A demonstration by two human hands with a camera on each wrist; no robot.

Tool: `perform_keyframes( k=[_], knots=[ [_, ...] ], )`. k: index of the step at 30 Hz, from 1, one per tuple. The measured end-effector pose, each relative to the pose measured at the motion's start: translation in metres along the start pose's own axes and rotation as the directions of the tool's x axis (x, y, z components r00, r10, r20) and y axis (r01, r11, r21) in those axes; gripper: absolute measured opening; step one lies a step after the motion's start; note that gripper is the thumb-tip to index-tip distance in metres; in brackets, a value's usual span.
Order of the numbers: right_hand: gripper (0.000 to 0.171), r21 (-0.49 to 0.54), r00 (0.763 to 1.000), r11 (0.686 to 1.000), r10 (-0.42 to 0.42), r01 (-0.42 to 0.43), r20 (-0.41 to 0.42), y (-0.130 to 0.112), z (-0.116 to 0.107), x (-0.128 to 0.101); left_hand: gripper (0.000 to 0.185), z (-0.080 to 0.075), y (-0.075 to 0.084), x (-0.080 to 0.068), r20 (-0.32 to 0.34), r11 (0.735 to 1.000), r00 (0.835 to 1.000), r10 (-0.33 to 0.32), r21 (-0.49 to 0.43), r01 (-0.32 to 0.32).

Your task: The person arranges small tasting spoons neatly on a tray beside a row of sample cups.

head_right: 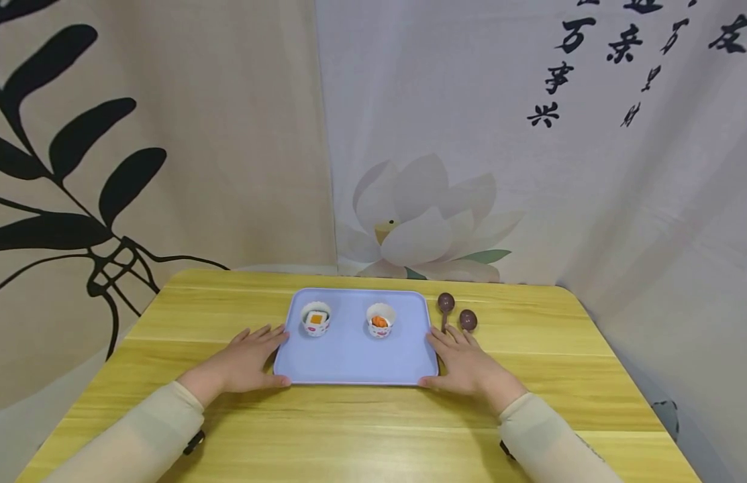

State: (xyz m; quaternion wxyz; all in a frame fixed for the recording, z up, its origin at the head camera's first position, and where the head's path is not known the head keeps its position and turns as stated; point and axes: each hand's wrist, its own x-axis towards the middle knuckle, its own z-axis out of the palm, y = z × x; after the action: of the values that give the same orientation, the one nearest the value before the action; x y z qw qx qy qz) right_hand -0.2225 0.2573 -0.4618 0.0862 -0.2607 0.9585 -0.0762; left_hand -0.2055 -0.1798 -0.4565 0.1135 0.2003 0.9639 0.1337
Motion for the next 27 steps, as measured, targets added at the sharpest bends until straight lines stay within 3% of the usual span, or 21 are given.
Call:
perform_keyframes(
  k=[17, 27],
  knots=[
    [0.097, 0.006, 1.000, 1.000, 0.009, -0.009, 0.000, -0.0036, -0.0020, -0.0016, 0.100, 0.0039, -0.0028, 0.0022, -0.004, 1.000, 1.000, -0.007, 0.010, 0.007],
    [0.088, 0.035, 0.999, 0.999, 0.008, -0.006, -0.048, -0.0005, -0.0059, -0.0062, 0.099, 0.0023, -0.0019, 0.0019, -0.004, 1.000, 1.000, 0.000, 0.009, 0.000]
  ],
)
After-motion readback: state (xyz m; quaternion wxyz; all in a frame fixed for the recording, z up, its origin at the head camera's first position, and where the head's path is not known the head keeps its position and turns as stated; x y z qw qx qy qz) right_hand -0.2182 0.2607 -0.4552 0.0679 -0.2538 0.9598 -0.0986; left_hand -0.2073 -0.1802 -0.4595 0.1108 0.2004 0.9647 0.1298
